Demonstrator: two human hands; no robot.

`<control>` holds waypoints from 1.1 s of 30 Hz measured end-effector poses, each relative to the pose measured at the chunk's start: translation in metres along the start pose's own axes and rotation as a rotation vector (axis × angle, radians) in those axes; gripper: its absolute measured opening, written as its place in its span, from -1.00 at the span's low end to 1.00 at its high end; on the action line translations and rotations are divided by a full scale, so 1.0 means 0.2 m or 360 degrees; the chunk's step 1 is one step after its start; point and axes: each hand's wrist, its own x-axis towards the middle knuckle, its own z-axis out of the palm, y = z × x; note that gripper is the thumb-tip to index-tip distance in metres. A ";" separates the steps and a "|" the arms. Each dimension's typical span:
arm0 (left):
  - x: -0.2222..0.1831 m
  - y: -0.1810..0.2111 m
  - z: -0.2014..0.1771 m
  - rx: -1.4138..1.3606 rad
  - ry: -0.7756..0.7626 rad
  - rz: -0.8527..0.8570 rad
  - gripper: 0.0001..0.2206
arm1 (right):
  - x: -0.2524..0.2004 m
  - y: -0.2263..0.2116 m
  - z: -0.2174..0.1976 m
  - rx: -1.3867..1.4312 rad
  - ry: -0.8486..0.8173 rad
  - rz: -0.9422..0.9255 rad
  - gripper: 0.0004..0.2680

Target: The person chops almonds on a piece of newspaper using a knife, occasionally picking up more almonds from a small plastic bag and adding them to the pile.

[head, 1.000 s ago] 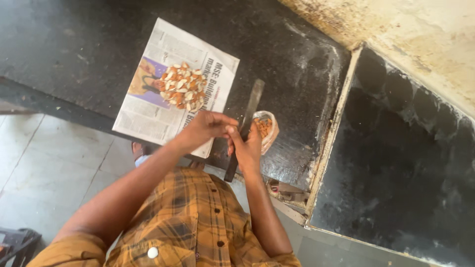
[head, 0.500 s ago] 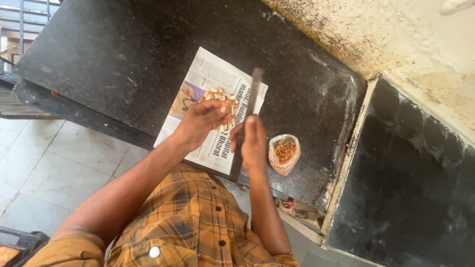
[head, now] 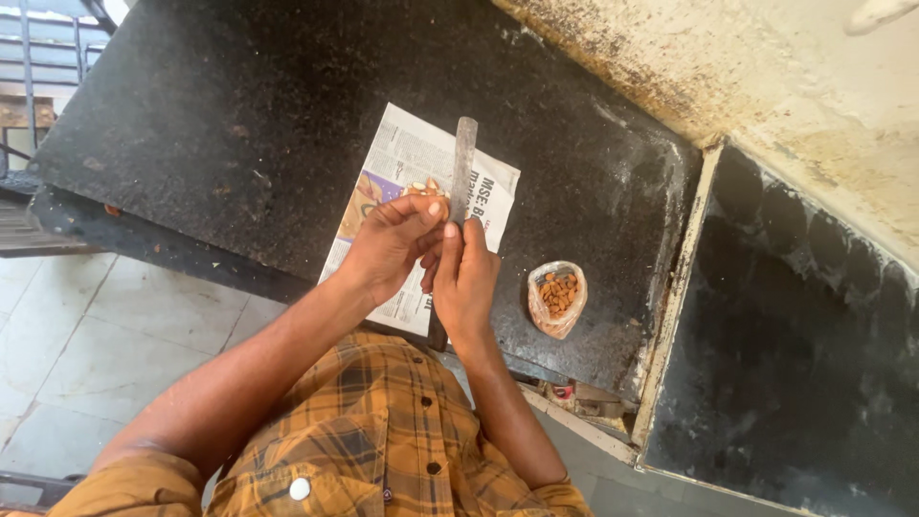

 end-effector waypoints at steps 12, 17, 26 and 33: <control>-0.01 -0.02 0.06 -0.0007 -0.0053 -0.0003 -0.85 | -0.01 0.00 -0.05 -0.0054 0.0026 -0.0071 -0.81; -0.01 -0.05 0.07 -0.0032 -0.0047 0.0029 -0.84 | -0.02 0.01 -0.07 -0.0096 0.0004 -0.0107 -0.80; -0.04 -0.07 0.09 -0.0014 0.0021 0.0056 -0.86 | -0.04 0.03 -0.08 -0.0089 -0.0011 -0.0143 -0.80; -0.03 -0.08 0.07 0.0064 0.0009 0.0080 -0.89 | -0.05 0.06 -0.07 -0.0082 -0.0040 -0.0083 -0.80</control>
